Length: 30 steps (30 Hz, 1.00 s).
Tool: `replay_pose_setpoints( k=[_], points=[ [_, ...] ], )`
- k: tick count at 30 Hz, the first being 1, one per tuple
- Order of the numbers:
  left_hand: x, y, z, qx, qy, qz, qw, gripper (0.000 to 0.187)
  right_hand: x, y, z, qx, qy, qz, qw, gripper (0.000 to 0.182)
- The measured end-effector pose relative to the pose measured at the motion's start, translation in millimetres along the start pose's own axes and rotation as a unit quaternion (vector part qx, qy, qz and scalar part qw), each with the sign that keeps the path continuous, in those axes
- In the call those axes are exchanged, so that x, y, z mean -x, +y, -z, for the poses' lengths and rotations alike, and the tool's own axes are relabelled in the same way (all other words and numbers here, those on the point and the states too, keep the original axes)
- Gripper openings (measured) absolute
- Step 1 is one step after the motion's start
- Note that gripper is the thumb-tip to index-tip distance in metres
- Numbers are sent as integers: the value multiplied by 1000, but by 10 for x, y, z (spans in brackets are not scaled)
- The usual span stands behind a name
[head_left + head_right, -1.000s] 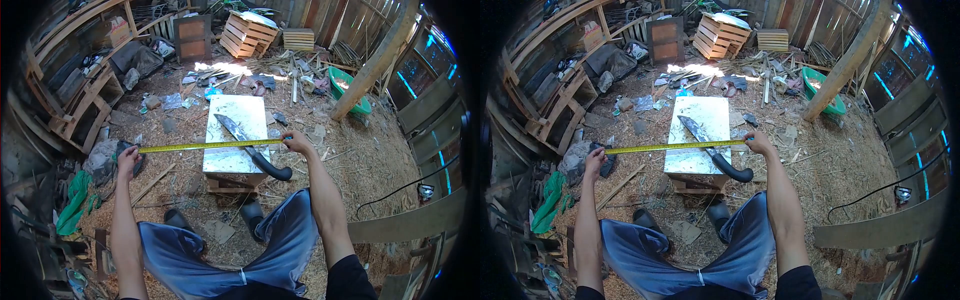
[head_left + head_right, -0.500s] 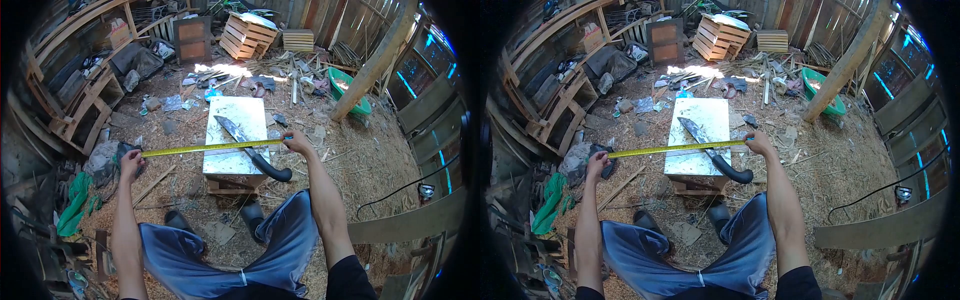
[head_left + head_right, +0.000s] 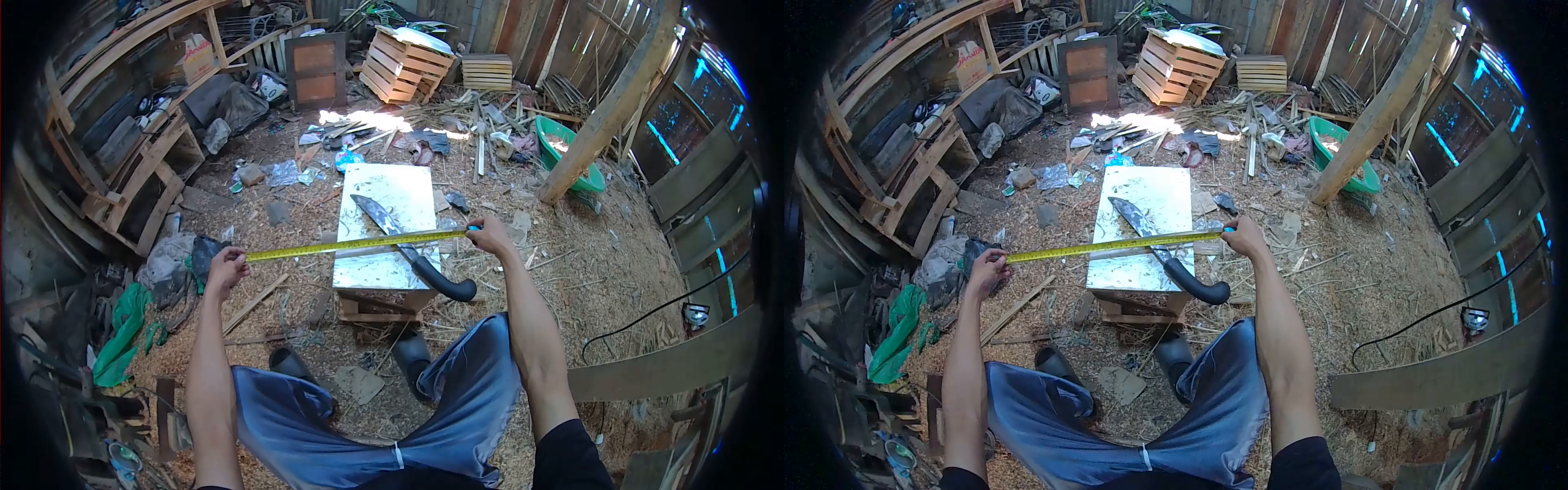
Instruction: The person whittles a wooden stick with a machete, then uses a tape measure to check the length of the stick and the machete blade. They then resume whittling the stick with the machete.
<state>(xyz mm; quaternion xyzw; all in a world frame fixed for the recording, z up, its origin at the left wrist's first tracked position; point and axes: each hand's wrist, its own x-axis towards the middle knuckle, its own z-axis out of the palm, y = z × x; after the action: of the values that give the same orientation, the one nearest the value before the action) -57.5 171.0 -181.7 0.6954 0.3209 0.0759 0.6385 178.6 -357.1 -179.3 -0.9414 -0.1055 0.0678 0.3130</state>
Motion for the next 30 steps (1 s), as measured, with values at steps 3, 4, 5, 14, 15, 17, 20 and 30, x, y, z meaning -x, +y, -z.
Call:
replay_pose_setpoints(
  k=[3, 4, 5, 14, 15, 17, 20, 30],
  points=[
    [-17, -34, -3, -14, -9, 11, 1000, 12, 77, -178, 41, 6, -8, -36, 999, 36],
    [-18, -51, -7, -19, -8, 16, 1000, 12, 106, -230, 57, 9, -6, -28, 1000, 37],
    [-29, -63, -13, -23, -7, 20, 1000, 12, 129, -285, 75, 13, -4, -20, 1000, 38],
    [-14, -77, -128, -77, -60, 40, 994, 11, 185, -391, 29, 54, 52, 82, 994, 36],
    [-1, -51, -147, -92, -65, 40, 993, 11, 183, -407, 24, 51, 52, 93, 993, 35],
    [-32, -70, -166, -95, -61, 40, 993, 11, 187, -440, -2, 40, 66, 102, 992, 33],
    [-88, -118, -143, -116, -58, 42, 991, 12, 188, -502, -14, 42, 73, 118, 989, 31],
    [45, -10, -135, -101, -68, 70, 990, 13, 238, -634, 2, 50, 56, 113, 991, 23]
  ],
)
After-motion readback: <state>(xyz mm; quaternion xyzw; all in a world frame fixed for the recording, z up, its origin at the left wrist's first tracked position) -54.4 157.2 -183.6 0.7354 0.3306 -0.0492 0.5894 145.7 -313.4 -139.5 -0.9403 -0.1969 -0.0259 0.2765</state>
